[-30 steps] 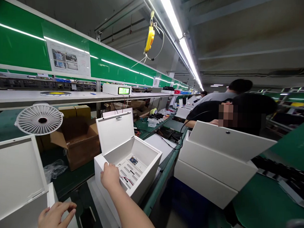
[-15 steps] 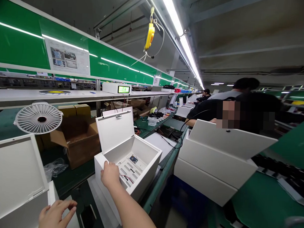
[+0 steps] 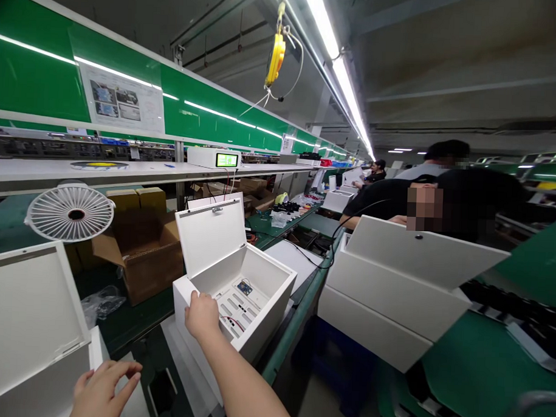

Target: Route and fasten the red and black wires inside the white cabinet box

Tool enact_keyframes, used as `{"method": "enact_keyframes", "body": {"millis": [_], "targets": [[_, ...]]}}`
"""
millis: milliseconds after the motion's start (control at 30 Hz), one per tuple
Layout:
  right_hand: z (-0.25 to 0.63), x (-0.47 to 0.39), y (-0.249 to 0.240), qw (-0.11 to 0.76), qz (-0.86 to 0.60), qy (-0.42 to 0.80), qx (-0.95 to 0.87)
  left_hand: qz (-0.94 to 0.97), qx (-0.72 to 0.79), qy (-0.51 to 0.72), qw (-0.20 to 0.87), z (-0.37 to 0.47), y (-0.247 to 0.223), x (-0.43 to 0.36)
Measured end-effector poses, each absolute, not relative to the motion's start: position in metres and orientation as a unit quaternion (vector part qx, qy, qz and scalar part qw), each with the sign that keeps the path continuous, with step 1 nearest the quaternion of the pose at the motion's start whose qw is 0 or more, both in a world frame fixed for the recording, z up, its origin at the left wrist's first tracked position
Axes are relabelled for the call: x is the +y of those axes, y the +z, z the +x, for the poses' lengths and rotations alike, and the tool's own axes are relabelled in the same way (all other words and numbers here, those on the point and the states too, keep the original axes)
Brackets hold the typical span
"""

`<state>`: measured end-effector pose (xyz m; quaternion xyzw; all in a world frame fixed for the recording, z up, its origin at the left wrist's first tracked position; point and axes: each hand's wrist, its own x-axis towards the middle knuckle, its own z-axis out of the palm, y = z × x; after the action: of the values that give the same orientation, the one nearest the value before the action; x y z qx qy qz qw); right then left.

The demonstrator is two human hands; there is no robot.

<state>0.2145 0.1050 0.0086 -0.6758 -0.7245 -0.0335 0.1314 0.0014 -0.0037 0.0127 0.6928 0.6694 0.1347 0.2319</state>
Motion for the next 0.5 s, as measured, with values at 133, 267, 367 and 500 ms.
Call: {"method": "enact_keyframes", "body": {"millis": [133,267,367,500], "targets": [[0.2143,0.1048,0.0089,0.135,-0.676,-0.038,-0.724,0.693,0.671,0.145,0.22,0.001,0.0099,-0.0036],[0.2148,0.1047,0.0094,0.132,-0.674,-0.037,-0.726,0.695,0.67,0.146,0.216,0.0017,0.0096,-0.0038],[0.2154,0.1047,0.0093,0.135,-0.669,-0.04,-0.73,0.693,0.67,0.142,0.225,0.0012,0.0106,-0.0029],[0.2157,0.1047,0.01,0.131,-0.667,-0.042,-0.733,0.695,0.669,0.137,0.226,-0.0027,0.0063,-0.0004]]}}
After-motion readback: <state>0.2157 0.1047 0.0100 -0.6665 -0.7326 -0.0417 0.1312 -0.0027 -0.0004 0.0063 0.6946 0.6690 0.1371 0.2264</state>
